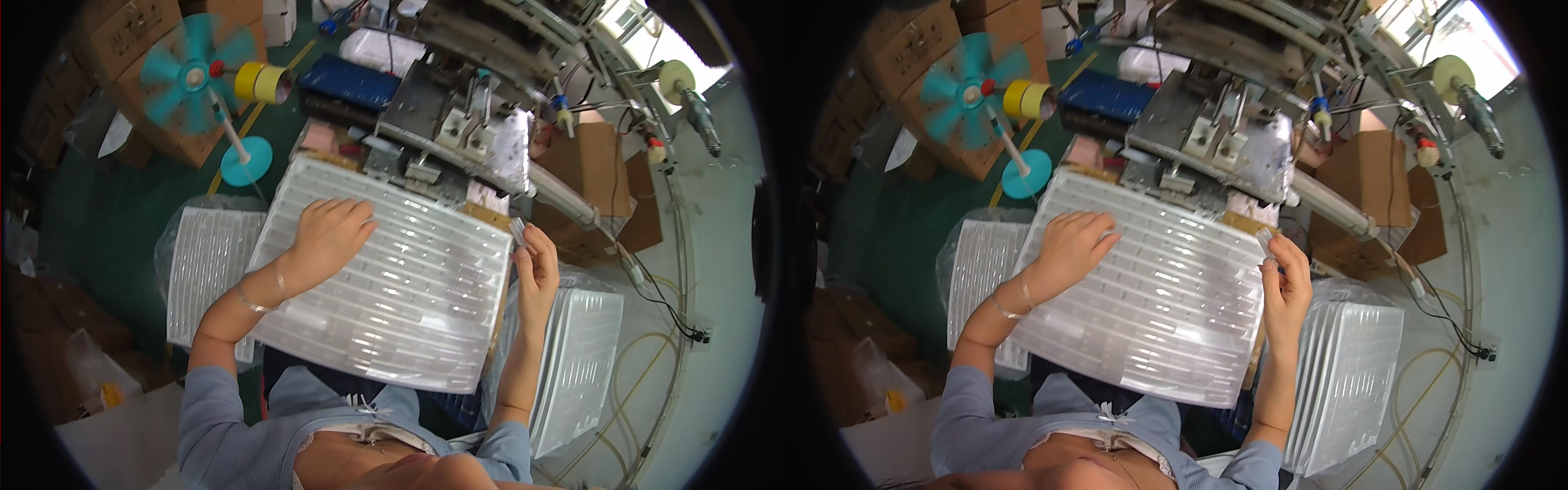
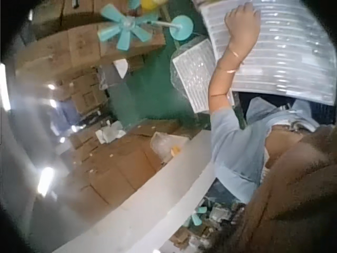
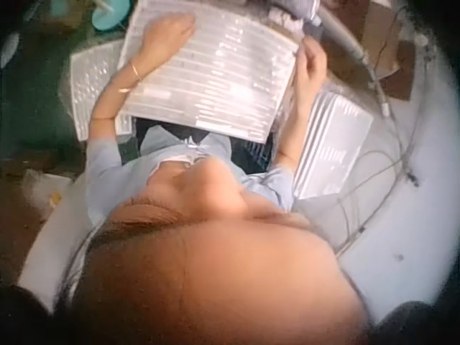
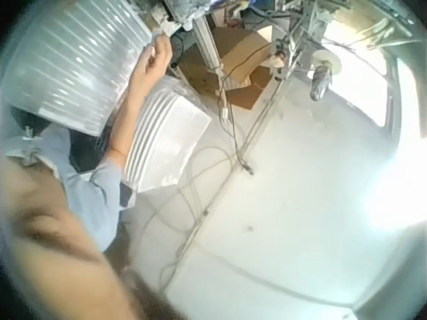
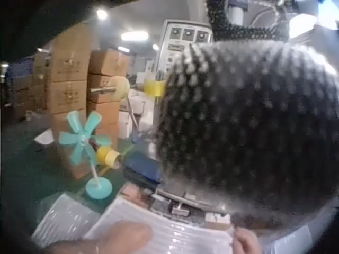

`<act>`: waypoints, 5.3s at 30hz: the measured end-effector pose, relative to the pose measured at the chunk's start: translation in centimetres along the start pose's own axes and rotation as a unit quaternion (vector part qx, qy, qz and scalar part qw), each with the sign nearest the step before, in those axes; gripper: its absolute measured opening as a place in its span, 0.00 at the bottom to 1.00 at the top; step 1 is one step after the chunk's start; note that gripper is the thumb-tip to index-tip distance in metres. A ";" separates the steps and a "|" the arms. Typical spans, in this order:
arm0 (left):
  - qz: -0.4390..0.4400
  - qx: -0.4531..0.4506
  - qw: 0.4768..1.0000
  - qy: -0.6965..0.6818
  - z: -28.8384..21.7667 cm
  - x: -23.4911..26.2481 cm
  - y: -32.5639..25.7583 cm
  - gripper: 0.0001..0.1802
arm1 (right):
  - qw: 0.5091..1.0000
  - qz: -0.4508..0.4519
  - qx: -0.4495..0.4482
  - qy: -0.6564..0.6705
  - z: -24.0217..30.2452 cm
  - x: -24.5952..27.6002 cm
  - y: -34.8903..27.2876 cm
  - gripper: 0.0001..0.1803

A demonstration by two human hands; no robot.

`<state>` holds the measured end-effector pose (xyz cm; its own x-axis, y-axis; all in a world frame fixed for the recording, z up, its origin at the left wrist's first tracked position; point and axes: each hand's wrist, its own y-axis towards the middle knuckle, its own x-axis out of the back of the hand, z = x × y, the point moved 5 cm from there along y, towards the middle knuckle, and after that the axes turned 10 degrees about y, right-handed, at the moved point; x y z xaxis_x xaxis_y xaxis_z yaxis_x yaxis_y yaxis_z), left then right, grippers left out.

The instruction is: The person repeatedly picks up small transparent plastic components and inserts them into a larger clear plastic tray. They then place the tray into a machine, press down on a lever to secure the components, and remove the tray to repeat the process. The person stacks the completed trays on the right side of the workspace.

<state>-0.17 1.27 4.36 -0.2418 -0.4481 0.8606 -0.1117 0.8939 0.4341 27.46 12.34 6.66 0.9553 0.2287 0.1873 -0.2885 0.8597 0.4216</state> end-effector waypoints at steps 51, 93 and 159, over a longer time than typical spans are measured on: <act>-0.021 0.343 0.791 -0.506 8.5 1.6 -11.3 0.14 | 0.975 0.192 -0.114 0.019 -1.8 -11.9 -4.3 0.14; -0.050 0.284 0.890 -0.352 9.7 3.8 -3.5 0.17 | 0.931 0.009 0.257 -0.260 0.4 -10.1 16.1 0.18; -0.179 -0.163 0.968 0.062 -5.2 -1.8 17.6 0.21 | 0.998 -0.049 0.014 -0.038 0.7 -0.3 6.8 0.13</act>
<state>3.30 17.80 11.87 -0.1247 -0.7446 0.6558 0.1484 0.6395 0.7543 25.18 17.79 10.09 0.9716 0.1077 0.2105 -0.1964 0.8632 0.4650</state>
